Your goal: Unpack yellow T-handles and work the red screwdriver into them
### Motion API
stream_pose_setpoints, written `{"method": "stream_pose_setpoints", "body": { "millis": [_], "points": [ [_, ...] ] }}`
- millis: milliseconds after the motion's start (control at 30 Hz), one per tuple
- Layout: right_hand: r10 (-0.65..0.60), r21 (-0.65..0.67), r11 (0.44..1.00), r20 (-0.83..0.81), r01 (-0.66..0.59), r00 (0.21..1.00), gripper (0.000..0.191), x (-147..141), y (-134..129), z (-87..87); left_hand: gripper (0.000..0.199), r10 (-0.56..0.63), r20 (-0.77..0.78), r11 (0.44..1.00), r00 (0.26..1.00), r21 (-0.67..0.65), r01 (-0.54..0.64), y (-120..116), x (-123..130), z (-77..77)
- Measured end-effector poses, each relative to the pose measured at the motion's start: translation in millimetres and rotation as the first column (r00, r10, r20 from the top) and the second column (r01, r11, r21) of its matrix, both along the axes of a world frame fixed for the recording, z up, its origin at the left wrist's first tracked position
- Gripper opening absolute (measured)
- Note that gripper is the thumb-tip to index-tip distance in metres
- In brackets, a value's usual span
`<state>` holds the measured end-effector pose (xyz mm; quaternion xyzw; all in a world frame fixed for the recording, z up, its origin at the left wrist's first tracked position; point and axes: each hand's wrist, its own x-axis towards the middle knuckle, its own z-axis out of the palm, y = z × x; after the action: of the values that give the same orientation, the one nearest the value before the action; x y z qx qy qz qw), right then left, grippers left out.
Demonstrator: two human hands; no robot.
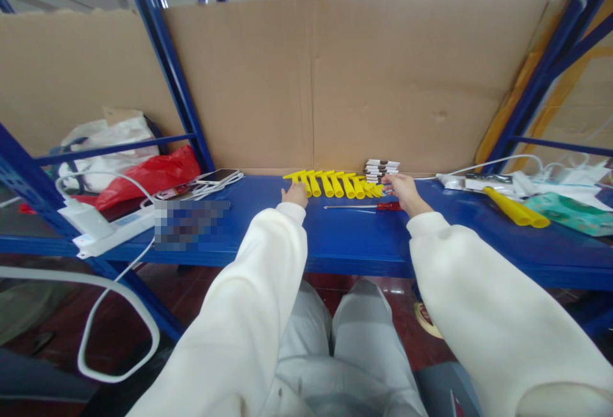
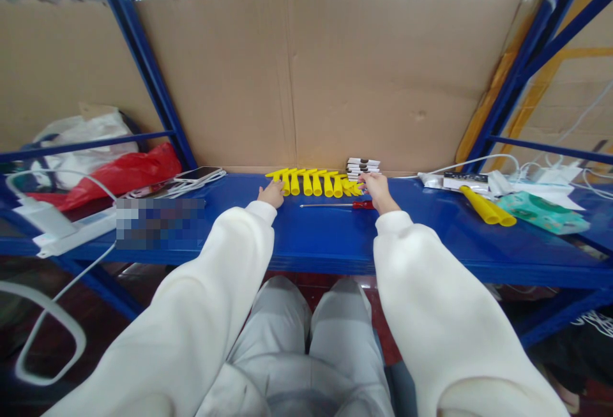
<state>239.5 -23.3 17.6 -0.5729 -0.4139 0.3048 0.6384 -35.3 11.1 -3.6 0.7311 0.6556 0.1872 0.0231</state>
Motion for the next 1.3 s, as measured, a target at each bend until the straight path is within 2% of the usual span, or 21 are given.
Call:
{"method": "stream_pose_setpoints", "body": {
  "millis": [300,500,633,733,833,1033,1133,1200,1267,1300],
  "points": [
    [0.011,0.006,1.000,0.025,-0.012,1.000,0.018,1.7,2.7,-1.5,0.060,0.001,0.010,1.000,1.000,0.006,-0.001,2.9,-2.9,-0.2],
    [0.011,-0.001,1.000,-0.003,-0.011,1.000,0.018,0.6,2.7,-0.7,0.060,-0.030,0.095,0.999,0.995,0.036,0.027,7.1,-4.6,-1.7],
    [0.012,0.000,1.000,-0.005,-0.012,1.000,0.018,-0.6,2.6,-0.3,0.056,-0.116,0.154,0.983,0.981,0.161,0.091,11.5,-1.6,0.9],
    [0.011,0.008,1.000,-0.004,-0.011,1.000,0.018,-1.5,2.5,-0.1,0.050,-0.240,0.216,0.937,0.947,0.307,0.167,12.7,3.0,3.5],
    [0.014,0.012,1.000,-0.003,-0.014,1.000,0.018,-1.8,2.3,0.1,0.044,-0.315,0.282,0.898,0.906,0.397,0.189,11.0,8.0,4.6],
    [0.022,0.012,1.000,0.018,-0.023,1.000,0.016,-2.4,2.6,-0.2,0.034,-0.276,0.419,0.909,0.865,0.406,0.093,5.0,10.6,6.2],
    [0.024,0.010,1.000,0.096,-0.026,0.995,0.014,-3.2,2.4,1.0,0.033,-0.238,0.454,0.912,0.859,0.408,0.038,2.9,9.4,7.8],
    [0.003,0.000,1.000,0.233,-0.003,0.972,0.016,-1.7,1.5,3.5,0.033,-0.229,0.461,0.912,0.857,0.410,0.024,1.3,9.1,8.7],
    [-0.037,-0.009,0.999,0.464,0.047,0.885,0.018,4.0,-0.3,7.8,0.033,-0.233,0.462,0.911,0.855,0.411,0.027,-0.8,9.3,9.4],
    [-0.059,-0.012,0.997,0.590,0.082,0.805,0.017,9.0,-1.5,10.5,0.033,-0.238,0.464,0.910,0.853,0.413,0.029,-1.9,9.5,9.6]
  ]
}}
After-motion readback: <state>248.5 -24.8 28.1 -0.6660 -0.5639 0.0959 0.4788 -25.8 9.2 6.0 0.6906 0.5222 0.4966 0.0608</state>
